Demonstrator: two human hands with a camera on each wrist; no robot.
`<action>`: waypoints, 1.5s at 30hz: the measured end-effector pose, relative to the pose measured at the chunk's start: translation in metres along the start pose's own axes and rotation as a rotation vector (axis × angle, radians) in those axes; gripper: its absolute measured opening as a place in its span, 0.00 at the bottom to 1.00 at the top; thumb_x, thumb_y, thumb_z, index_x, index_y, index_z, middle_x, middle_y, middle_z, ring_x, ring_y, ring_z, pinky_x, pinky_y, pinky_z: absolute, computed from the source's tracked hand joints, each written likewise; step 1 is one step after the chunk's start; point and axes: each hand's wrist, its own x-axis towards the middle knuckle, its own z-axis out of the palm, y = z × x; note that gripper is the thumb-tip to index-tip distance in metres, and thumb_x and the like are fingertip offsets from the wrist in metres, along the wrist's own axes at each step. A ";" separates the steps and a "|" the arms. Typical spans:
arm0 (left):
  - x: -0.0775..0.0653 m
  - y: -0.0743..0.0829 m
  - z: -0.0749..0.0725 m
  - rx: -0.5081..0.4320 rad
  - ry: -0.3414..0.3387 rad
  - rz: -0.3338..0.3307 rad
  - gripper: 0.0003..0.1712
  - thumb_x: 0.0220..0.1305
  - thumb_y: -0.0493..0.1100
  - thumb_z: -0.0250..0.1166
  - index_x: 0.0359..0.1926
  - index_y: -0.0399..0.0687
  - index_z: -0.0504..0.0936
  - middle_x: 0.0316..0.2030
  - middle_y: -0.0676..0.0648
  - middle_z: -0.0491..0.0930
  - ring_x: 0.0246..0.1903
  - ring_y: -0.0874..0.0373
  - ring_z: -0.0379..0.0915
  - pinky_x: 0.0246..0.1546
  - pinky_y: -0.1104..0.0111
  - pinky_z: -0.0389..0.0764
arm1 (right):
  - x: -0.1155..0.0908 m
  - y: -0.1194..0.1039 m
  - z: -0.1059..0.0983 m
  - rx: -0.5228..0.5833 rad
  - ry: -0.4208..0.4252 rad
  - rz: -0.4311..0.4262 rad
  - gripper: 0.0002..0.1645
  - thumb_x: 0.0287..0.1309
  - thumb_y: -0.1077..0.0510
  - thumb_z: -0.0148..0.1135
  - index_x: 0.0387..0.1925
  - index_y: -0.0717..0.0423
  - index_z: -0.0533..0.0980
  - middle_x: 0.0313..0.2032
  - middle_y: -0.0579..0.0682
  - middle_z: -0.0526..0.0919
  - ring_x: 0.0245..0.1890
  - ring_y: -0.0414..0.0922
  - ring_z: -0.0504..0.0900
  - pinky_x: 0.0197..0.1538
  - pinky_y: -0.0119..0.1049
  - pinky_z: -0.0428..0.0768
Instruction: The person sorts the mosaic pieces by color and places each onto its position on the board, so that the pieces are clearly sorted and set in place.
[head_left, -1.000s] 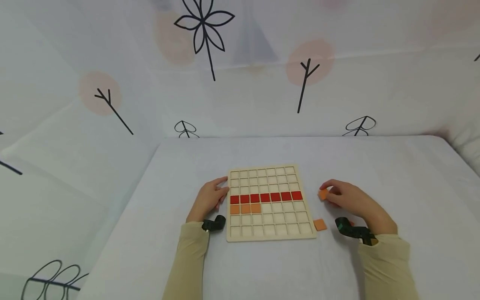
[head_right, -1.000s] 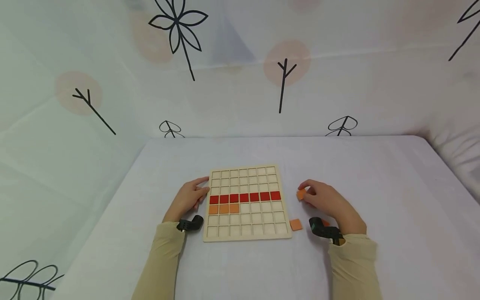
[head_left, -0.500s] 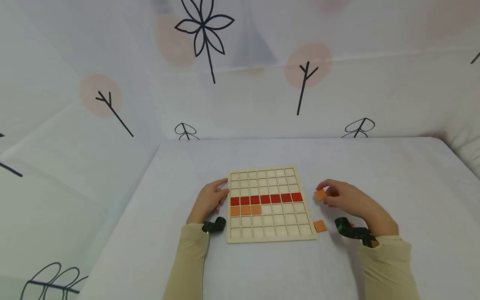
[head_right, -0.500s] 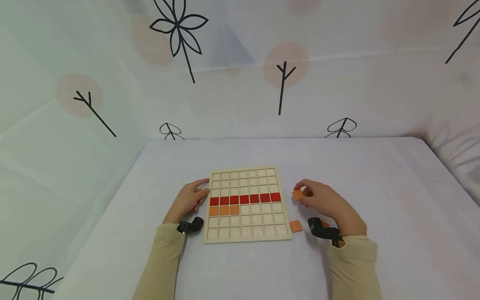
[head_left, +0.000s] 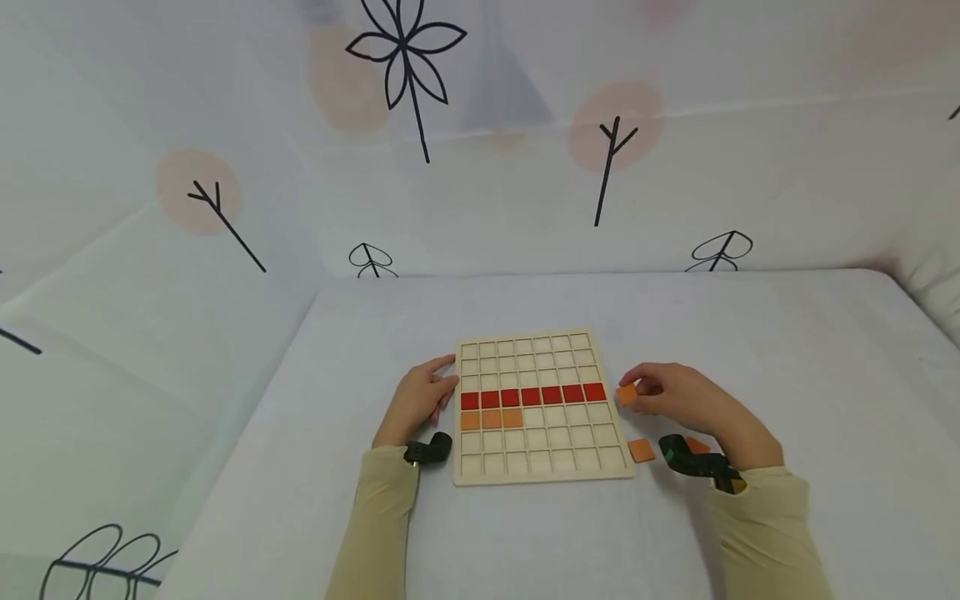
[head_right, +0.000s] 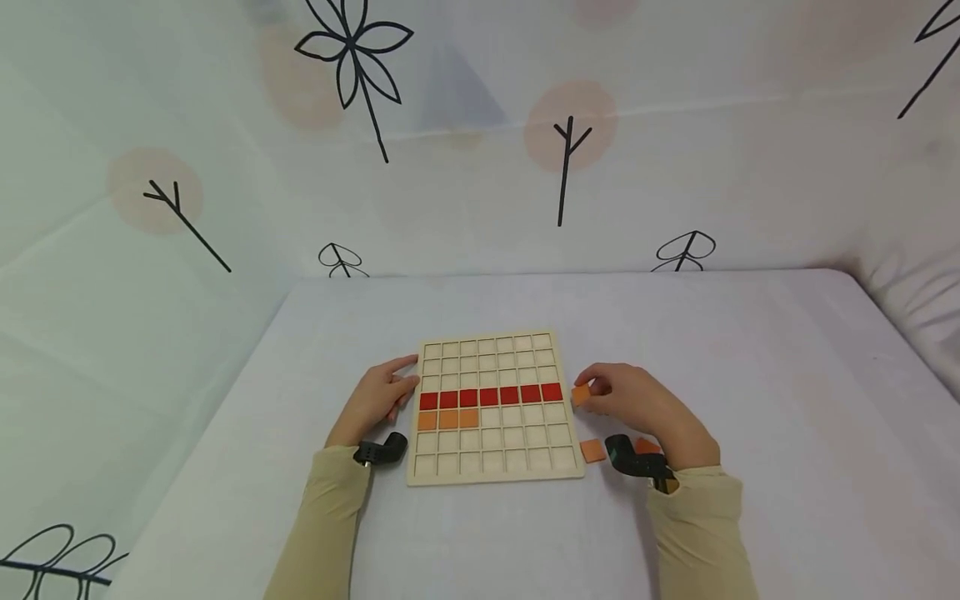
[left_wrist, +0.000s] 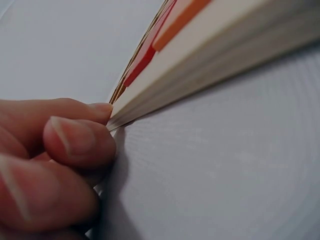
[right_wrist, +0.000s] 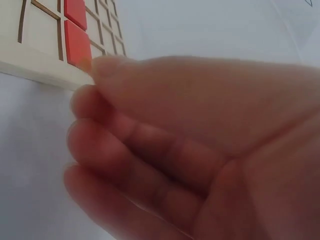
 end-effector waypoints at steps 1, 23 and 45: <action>0.000 0.000 0.000 -0.003 0.000 -0.006 0.26 0.60 0.51 0.57 0.61 0.61 0.67 0.13 0.50 0.69 0.07 0.58 0.61 0.09 0.70 0.64 | 0.000 0.000 0.000 0.001 0.005 -0.007 0.17 0.52 0.55 0.59 0.45 0.53 0.74 0.33 0.47 0.75 0.32 0.44 0.71 0.34 0.37 0.72; 0.003 0.003 -0.002 0.054 0.018 0.054 0.27 0.60 0.51 0.57 0.61 0.60 0.66 0.12 0.50 0.69 0.06 0.58 0.61 0.10 0.69 0.65 | 0.017 -0.027 0.022 0.030 0.164 -0.100 0.20 0.52 0.44 0.60 0.42 0.52 0.76 0.29 0.43 0.76 0.34 0.42 0.73 0.38 0.38 0.70; 0.002 -0.002 0.001 0.050 0.024 0.061 0.26 0.60 0.52 0.57 0.61 0.60 0.66 0.12 0.49 0.70 0.06 0.58 0.62 0.10 0.69 0.65 | 0.025 -0.047 0.046 0.075 -0.010 -0.165 0.17 0.51 0.57 0.61 0.45 0.50 0.74 0.32 0.44 0.75 0.34 0.43 0.71 0.38 0.38 0.70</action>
